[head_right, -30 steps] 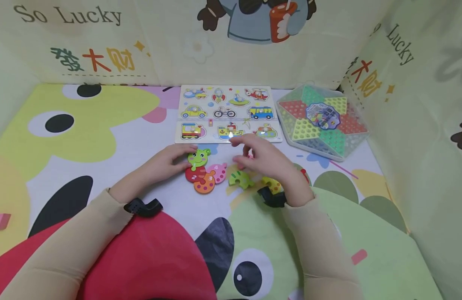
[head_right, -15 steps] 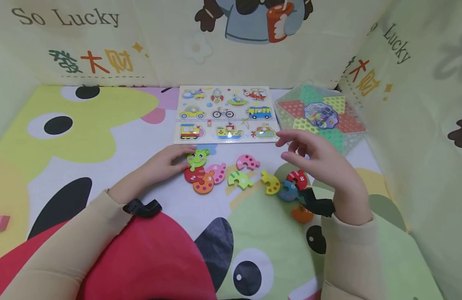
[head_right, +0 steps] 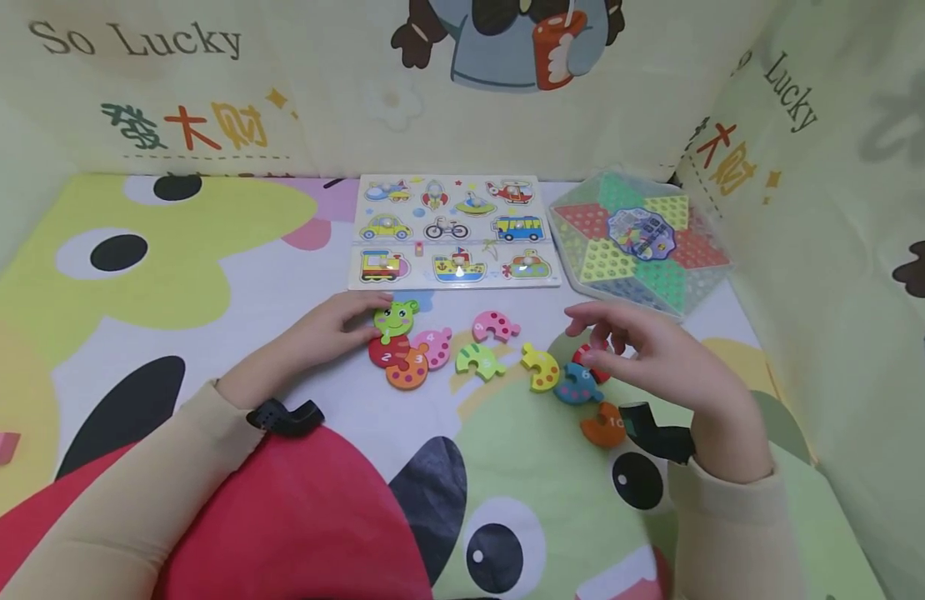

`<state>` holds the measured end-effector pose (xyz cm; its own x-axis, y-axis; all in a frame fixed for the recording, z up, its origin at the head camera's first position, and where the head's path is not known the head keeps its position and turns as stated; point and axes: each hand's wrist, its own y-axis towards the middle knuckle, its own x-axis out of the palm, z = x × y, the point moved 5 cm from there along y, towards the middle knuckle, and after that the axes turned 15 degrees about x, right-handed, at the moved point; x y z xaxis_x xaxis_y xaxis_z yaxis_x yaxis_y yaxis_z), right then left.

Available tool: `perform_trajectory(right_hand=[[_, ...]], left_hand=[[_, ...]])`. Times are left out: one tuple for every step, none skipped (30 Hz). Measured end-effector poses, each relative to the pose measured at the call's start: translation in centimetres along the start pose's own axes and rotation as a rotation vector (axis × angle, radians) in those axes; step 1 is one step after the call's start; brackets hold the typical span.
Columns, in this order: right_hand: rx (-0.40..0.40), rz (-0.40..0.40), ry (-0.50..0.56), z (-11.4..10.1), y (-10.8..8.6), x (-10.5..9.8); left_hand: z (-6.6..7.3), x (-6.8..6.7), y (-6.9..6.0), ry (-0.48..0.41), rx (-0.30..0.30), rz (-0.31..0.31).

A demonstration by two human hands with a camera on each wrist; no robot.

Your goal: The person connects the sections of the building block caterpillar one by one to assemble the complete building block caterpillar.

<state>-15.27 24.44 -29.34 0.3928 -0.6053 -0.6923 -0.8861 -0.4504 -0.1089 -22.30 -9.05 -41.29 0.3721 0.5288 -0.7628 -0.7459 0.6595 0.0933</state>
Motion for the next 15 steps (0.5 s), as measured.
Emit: perform_trajectory(right_hand=[[0.006, -0.005, 0.007, 0.2, 0.0, 0.2], [0.013, -0.012, 0.004, 0.3, 0.1, 0.4], [0.019, -0.018, -0.003, 0.4, 0.3, 0.7], [0.025, -0.023, -0.018, 0.4, 0.5, 0.9], [0.026, -0.035, -0.026, 0.4, 0.8, 1.3], [0.025, -0.048, -0.032, 0.4, 1.1, 1.8], [0.025, -0.062, -0.046, 0.3, 1.4, 2.2], [0.027, -0.078, -0.062, 0.3, 1.7, 2.7], [0.034, -0.097, -0.073, 0.3, 1.9, 3.2], [0.033, -0.111, -0.084, 0.3, 2.2, 3.7], [0.039, -0.126, -0.083, 0.3, 2.5, 4.1], [0.052, -0.136, -0.088, 0.3, 2.7, 4.5], [0.064, -0.141, -0.096, 0.4, 3.0, 4.9], [0.082, -0.144, -0.103, 0.5, 3.3, 5.3], [0.097, -0.150, -0.104, 0.5, 3.5, 5.7]], left_hand=[[0.0, 0.1, 0.0, 0.001, -0.002, -0.001], [0.0, 0.1, 0.0, 0.004, -0.004, -0.004], [0.0, 0.1, 0.0, 0.006, -0.007, -0.004], [0.0, 0.2, 0.0, 0.010, -0.010, -0.004], [0.0, 0.2, 0.0, 0.014, -0.013, -0.004], [0.1, 0.2, 0.0, 0.017, -0.016, -0.002], [0.1, 0.1, 0.0, 0.018, -0.018, -0.002], [0.1, 0.1, 0.0, 0.017, -0.020, -0.001], [0.1, 0.2, 0.0, 0.015, -0.020, 0.000], [0.1, 0.2, 0.0, 0.014, -0.020, -0.002], [0.1, 0.1, 0.0, 0.013, -0.021, -0.003], [0.1, 0.1, 0.0, 0.012, -0.019, -0.003], [0.1, 0.1, 0.0, 0.012, -0.017, -0.004], [0.1, 0.1, 0.0, 0.012, -0.016, -0.003], [0.1, 0.0, 0.0, 0.013, -0.014, -0.004]])
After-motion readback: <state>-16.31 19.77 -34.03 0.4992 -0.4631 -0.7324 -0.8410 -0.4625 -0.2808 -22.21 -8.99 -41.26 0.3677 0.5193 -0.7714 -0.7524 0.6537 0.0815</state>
